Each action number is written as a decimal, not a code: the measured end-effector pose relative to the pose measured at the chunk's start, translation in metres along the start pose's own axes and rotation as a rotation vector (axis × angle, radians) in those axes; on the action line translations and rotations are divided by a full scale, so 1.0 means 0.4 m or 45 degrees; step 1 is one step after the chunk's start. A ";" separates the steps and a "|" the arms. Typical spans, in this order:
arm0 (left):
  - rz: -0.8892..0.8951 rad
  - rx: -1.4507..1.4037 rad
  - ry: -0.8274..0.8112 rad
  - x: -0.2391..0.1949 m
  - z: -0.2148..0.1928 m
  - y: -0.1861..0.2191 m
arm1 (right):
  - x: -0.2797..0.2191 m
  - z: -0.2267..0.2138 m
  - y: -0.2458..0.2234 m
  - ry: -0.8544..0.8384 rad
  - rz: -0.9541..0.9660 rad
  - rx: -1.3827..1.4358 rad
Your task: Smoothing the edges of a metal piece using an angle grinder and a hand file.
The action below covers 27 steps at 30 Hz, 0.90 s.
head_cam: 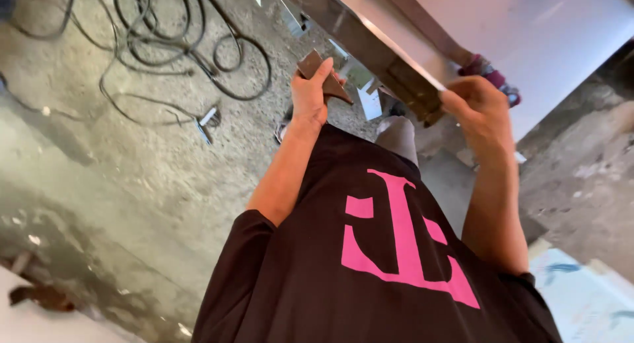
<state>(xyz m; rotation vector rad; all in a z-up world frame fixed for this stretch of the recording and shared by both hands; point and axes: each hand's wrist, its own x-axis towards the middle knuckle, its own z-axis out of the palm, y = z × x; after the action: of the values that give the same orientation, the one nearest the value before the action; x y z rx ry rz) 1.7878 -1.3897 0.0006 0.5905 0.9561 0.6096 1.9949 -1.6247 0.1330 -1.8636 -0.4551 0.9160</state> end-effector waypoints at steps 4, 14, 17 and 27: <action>0.062 -0.089 0.141 -0.084 0.192 -0.036 | 0.051 -0.010 -0.097 -0.321 -0.363 -0.410; 0.118 -0.292 0.508 -0.143 0.327 -0.048 | 0.108 0.042 -0.106 -0.766 -0.767 -0.521; 0.057 -0.425 0.493 -0.102 0.311 -0.044 | 0.131 0.046 -0.100 -0.710 -0.768 -0.564; -0.077 -0.460 0.556 0.127 0.188 -0.113 | 0.293 0.021 -0.011 -0.482 -0.734 -0.772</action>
<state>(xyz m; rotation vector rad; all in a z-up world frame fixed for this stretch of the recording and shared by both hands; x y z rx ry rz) 1.8853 -1.3992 -0.0253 0.1028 1.2294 0.8536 2.0647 -1.5411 0.0885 -1.8967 -1.5529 0.7699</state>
